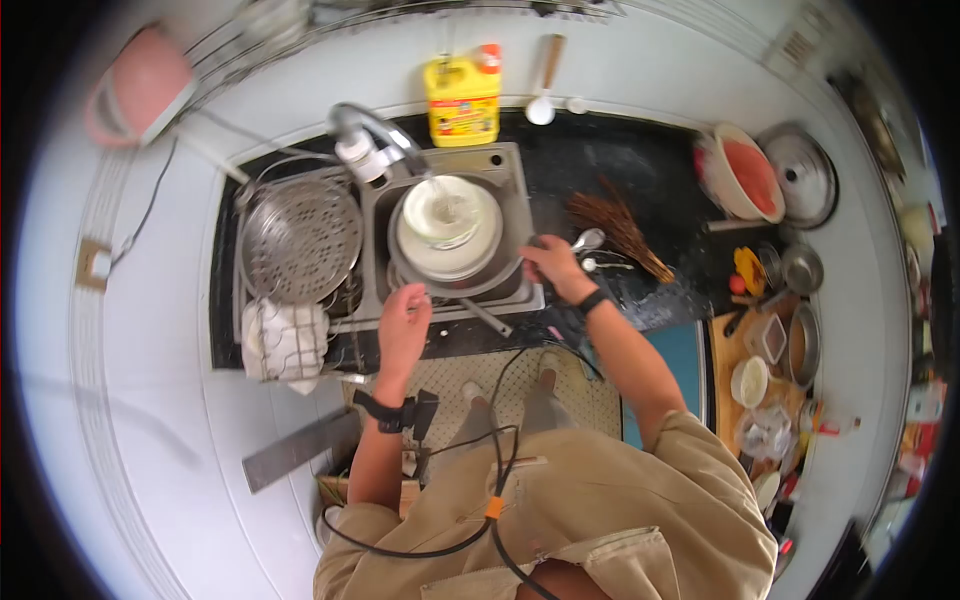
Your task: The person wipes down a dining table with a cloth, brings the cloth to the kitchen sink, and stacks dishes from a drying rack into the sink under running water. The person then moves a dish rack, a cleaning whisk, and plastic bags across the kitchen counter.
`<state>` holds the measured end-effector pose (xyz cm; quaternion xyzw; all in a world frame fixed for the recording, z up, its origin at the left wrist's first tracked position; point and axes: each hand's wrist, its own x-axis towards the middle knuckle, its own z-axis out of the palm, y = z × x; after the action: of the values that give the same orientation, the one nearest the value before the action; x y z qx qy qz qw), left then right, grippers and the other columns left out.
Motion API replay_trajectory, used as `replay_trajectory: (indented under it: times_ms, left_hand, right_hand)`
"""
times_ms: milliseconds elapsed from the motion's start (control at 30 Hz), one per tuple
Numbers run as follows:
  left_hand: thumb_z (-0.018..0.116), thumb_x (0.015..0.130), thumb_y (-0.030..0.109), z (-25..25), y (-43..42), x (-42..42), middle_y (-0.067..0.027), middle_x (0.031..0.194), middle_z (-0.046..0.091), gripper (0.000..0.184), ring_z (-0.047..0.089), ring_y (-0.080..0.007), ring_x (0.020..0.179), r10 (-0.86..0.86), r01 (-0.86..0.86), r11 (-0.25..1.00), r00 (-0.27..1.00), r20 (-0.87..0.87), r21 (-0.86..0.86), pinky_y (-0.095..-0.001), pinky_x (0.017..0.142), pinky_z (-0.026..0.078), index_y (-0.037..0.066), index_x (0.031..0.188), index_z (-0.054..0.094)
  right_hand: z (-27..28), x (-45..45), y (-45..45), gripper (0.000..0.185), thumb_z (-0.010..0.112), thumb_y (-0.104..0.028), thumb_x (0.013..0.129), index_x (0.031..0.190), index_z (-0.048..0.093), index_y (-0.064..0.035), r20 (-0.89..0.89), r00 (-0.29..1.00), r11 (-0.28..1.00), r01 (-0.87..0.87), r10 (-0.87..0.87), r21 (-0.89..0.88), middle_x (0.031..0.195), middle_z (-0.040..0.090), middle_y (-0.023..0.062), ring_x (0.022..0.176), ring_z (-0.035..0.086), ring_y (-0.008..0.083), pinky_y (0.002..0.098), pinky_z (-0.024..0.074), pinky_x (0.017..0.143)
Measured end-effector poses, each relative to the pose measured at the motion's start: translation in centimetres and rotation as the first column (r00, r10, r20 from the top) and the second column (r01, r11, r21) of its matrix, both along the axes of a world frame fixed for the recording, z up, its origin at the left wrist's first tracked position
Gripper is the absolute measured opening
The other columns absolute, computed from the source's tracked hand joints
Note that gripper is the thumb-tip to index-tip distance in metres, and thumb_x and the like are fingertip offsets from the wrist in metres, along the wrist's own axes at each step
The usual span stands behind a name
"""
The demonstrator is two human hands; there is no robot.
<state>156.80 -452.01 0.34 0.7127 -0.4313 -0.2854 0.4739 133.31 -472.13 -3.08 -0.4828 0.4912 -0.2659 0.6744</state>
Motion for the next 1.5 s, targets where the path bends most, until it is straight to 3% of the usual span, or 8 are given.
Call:
replay_trajectory:
  times_ms: [233,267,367,633,900,1033,1267,1500]
  left_hand:
    - [0.062,0.092,0.013,0.3,-1.5,-1.5,-0.0122,0.112,0.063,0.028,0.064,-0.0193,0.098,-0.096,0.095,0.993,0.995,0.012,0.077,-0.0309,0.083,0.052,0.002,0.118,0.062]
    - [0.062,0.093,0.013,0.6,-1.8,-1.8,-0.0118,0.112,0.064,0.028,0.064,-0.0191,0.098,-0.093,0.093,0.991,0.996,-0.005,0.095,-0.0307,0.084,0.052,0.002,0.119,0.062]
    - [0.061,0.093,0.012,1.2,-2.7,-3.0,-0.0114,0.111,0.065,0.029,0.064,-0.0184,0.099,-0.106,0.108,0.986,0.994,-0.027,0.125,-0.0306,0.085,0.051,0.001,0.119,0.062]
    - [0.06,0.094,0.01,2.8,-7.1,-11.0,-0.0109,0.115,0.063,0.025,0.063,-0.0172,0.1,-0.283,0.286,0.957,0.957,-0.066,0.056,-0.0301,0.085,0.052,0.002,0.118,0.062]
    - [0.061,0.093,0.009,3.3,-12.1,-18.3,-0.0114,0.111,0.063,0.025,0.064,-0.0196,0.1,-0.438,0.436,0.898,0.899,0.028,0.048,-0.0304,0.082,0.053,0.001,0.117,0.062]
    - [0.062,0.093,0.01,1.8,-12.6,-19.9,-0.012,0.111,0.063,0.025,0.064,-0.0209,0.102,-0.474,0.474,0.88,0.881,-0.015,0.021,-0.032,0.083,0.053,0.002,0.117,0.062]
    - [0.063,0.093,0.012,0.6,-11.6,-21.7,-0.0125,0.113,0.062,0.025,0.064,-0.022,0.101,-0.488,0.488,0.868,0.873,-0.027,0.093,-0.0327,0.084,0.054,0.002,0.116,0.062]
    - [0.061,0.093,0.011,1.1,-10.6,-22.1,-0.0137,0.112,0.062,0.025,0.065,-0.0225,0.099,-0.525,0.524,0.849,0.851,0.01,0.071,-0.0329,0.08,0.055,0.001,0.116,0.063]
  right_hand:
    - [-2.1,-0.1,0.9,0.049,0.072,-0.025,0.087,0.113,0.057,0.0139,-0.105,0.994,1.0,-0.02,0.022,0.024,0.075,0.067,0.0155,0.064,0.067,0.021,0.0328,0.0523,0.055]
    - [-2.6,-1.2,0.7,0.05,0.071,-0.035,0.086,0.109,0.064,0.0085,-0.412,0.911,0.935,-0.173,0.033,-0.308,0.089,0.07,0.0203,0.087,0.07,0.0303,0.0394,0.054,0.072]
    - [1.5,-6.6,0.3,0.044,0.071,-0.038,0.082,0.102,0.07,0.0012,-0.457,0.89,0.885,-0.218,0.008,-0.41,0.094,0.068,0.0222,0.097,0.066,0.037,0.044,0.051,0.085]
    - [-2.3,-21.0,-5.4,0.065,0.074,-0.02,0.079,0.14,0.051,-0.0238,-0.818,0.298,0.573,-0.596,-0.493,-0.562,0.121,0.058,0.0123,0.113,0.056,0.0343,0.0504,0.0486,0.09]
    - [-0.3,-28.2,-2.7,0.069,0.066,-0.01,0.083,0.146,0.041,-0.0236,-0.725,0.492,0.738,-0.218,-0.482,-0.639,0.102,0.06,0.0193,0.096,0.061,0.0401,0.0495,0.0529,0.081]
    - [1.2,-39.2,-2.9,0.054,0.061,-0.011,0.084,0.137,0.048,-0.0141,-0.902,0.059,0.894,-0.121,-0.428,-0.432,0.097,0.064,0.0204,0.089,0.064,0.0421,0.0488,0.0537,0.078]
    - [-1.7,-32.3,0.3,0.02,0.05,-0.012,0.091,0.101,0.061,0.0003,-0.963,0.222,0.953,-0.223,-0.154,-0.204,0.09,0.069,0.0246,0.086,0.069,0.0375,0.0471,0.0569,0.071]
    - [0.4,-24.1,5.1,0.055,0.067,-0.024,0.083,0.134,0.048,-0.0139,-0.871,0.425,0.886,-0.266,-0.246,-0.38,0.1,0.062,0.0252,0.091,0.064,0.0426,0.05,0.0539,0.077]
